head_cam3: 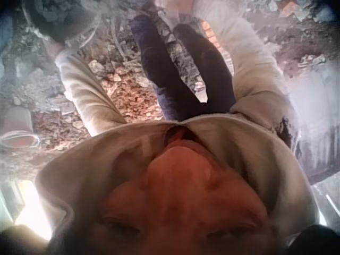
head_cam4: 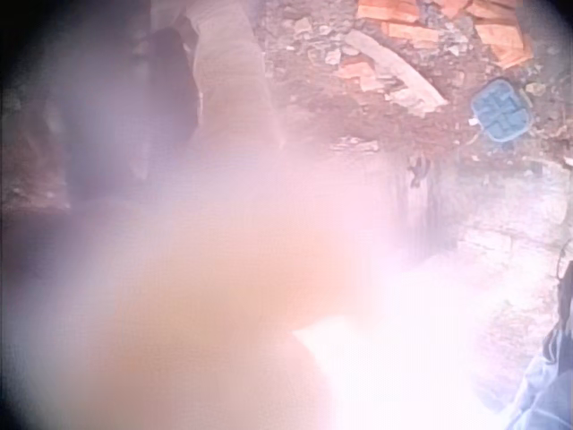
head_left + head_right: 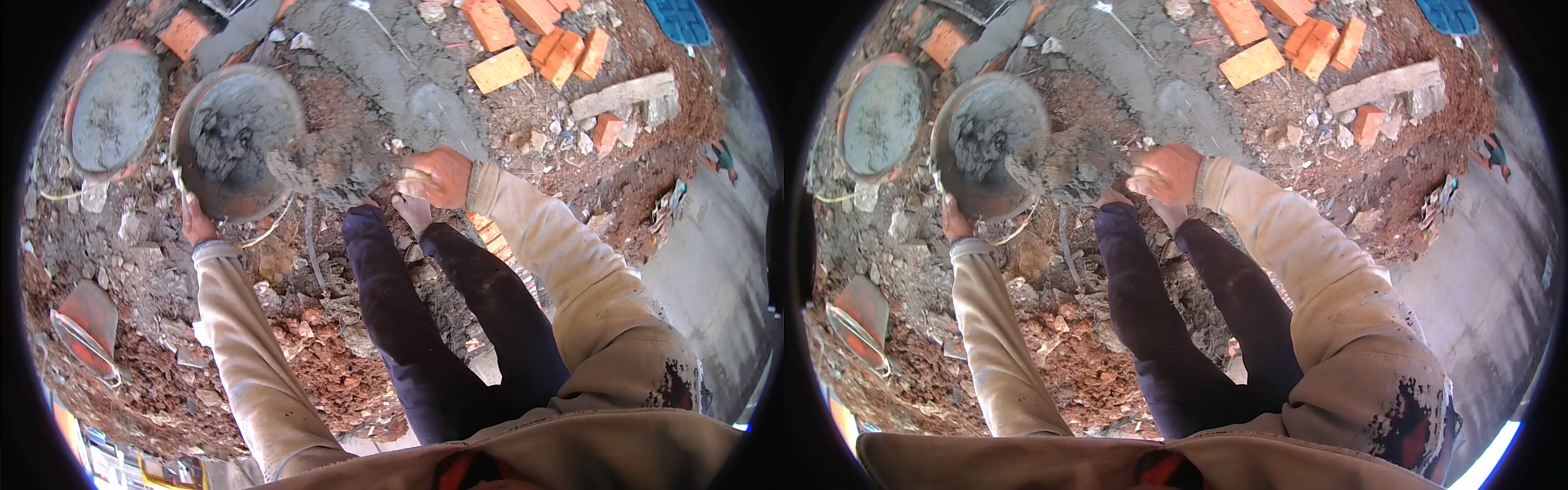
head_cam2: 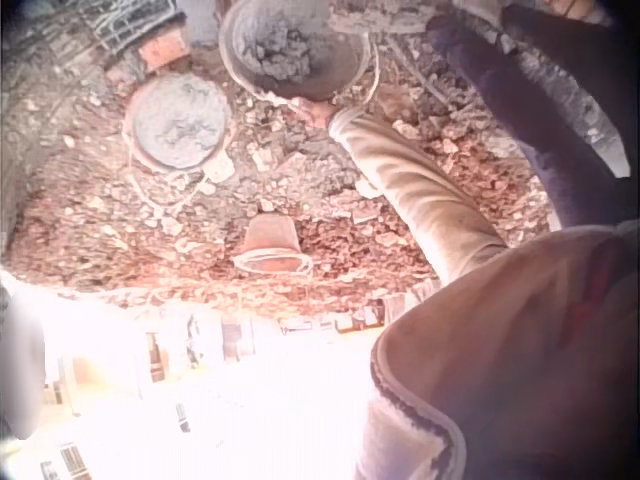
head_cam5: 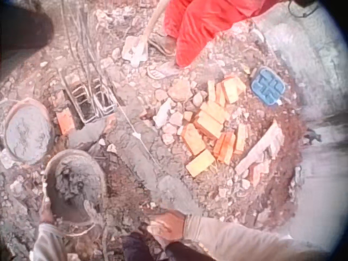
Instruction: The person scoops mortar from a bucket and spreads it on the ground to form a base. They then place bricks one by one onto the mortar, tapping them into alignment with a trowel to build a single row.
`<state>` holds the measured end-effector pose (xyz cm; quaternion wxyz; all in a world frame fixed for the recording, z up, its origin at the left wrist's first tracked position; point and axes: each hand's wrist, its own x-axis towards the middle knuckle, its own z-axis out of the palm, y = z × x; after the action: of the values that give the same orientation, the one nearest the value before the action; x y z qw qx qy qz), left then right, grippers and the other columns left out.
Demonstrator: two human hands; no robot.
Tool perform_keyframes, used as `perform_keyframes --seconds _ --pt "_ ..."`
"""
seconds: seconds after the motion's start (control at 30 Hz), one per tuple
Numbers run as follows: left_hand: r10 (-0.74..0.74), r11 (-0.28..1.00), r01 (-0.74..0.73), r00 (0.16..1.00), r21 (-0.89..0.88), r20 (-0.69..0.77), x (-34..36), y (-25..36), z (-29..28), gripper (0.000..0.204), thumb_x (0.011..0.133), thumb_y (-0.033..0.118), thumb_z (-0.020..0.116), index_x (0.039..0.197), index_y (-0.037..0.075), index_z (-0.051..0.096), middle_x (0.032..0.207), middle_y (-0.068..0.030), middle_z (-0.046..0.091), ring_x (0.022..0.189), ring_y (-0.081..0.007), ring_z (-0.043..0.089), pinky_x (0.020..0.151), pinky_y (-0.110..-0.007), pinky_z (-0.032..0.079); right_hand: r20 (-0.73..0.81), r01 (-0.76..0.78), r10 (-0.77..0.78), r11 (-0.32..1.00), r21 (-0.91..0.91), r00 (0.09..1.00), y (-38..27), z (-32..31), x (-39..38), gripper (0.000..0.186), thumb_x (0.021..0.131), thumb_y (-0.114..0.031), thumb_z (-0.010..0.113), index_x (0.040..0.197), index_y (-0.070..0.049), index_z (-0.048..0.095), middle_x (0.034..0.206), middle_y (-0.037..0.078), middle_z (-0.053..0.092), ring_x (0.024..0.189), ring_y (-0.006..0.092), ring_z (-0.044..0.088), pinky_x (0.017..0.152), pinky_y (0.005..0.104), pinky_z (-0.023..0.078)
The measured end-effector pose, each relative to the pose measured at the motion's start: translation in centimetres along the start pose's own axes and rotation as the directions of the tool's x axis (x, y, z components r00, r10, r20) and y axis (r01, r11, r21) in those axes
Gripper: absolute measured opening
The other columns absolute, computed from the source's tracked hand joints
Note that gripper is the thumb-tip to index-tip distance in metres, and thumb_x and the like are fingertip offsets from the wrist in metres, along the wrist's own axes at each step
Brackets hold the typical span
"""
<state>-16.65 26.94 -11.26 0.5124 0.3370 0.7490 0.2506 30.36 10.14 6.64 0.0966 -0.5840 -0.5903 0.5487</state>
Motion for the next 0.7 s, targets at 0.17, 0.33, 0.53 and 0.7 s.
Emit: perform_keyframes --seconds 0.17,0.33,0.53,0.7 --pt "0.290 0.367 -0.274 0.942 0.889 0.171 2.4 -7.3 -12.8 0.063 0.093 0.045 0.047 0.145 0.010 0.036 0.141 -0.0247 0.041 0.128 -0.0376 0.043 0.103 -0.040 0.039 -0.161 -0.225 0.277 0.933 0.282 0.947 5.4 -0.6 -10.8 0.035 0.084 -0.028 0.061 0.108 -0.004 0.062 0.088 0.020 0.067 0.083 0.0386 0.066 0.074 0.0408 0.053" --pt "-0.036 0.826 0.235 0.929 0.512 -0.369 -17.0 0.9 4.7 0.072 0.094 0.055 0.034 0.151 0.014 0.017 0.152 -0.0232 0.023 0.138 -0.0381 0.029 0.112 -0.052 0.027 -0.528 -0.442 0.379 0.897 0.008 0.760 13.2 -1.2 -19.4 0.043 0.083 -0.028 0.062 0.118 -0.003 0.059 0.103 0.021 0.066 0.095 0.0371 0.065 0.084 0.0424 0.052" --pt "-0.092 0.788 0.287 0.929 0.544 -0.358 -28.1 -4.3 3.7 0.071 0.095 0.054 0.036 0.150 0.012 0.021 0.151 -0.0242 0.024 0.137 -0.0376 0.032 0.112 -0.052 0.029 -0.544 -0.785 0.626 0.611 -0.104 0.559 18.7 4.5 -14.5 0.052 0.080 -0.027 0.063 0.128 -0.011 0.050 0.120 0.016 0.055 0.101 0.0356 0.062 0.087 0.0478 0.050" --pt "-0.030 0.943 0.099 0.976 0.317 -0.214 -34.1 -7.3 3.4 0.063 0.095 0.037 0.049 0.146 0.004 0.032 0.131 -0.0241 0.049 0.105 -0.0324 0.058 0.095 -0.041 0.046 -0.506 -0.840 0.710 0.539 -0.057 0.490 22.3 11.2 -22.4 0.053 0.083 -0.027 0.061 0.132 -0.013 0.045 0.116 0.013 0.054 0.103 0.0328 0.061 0.084 0.0459 0.052"
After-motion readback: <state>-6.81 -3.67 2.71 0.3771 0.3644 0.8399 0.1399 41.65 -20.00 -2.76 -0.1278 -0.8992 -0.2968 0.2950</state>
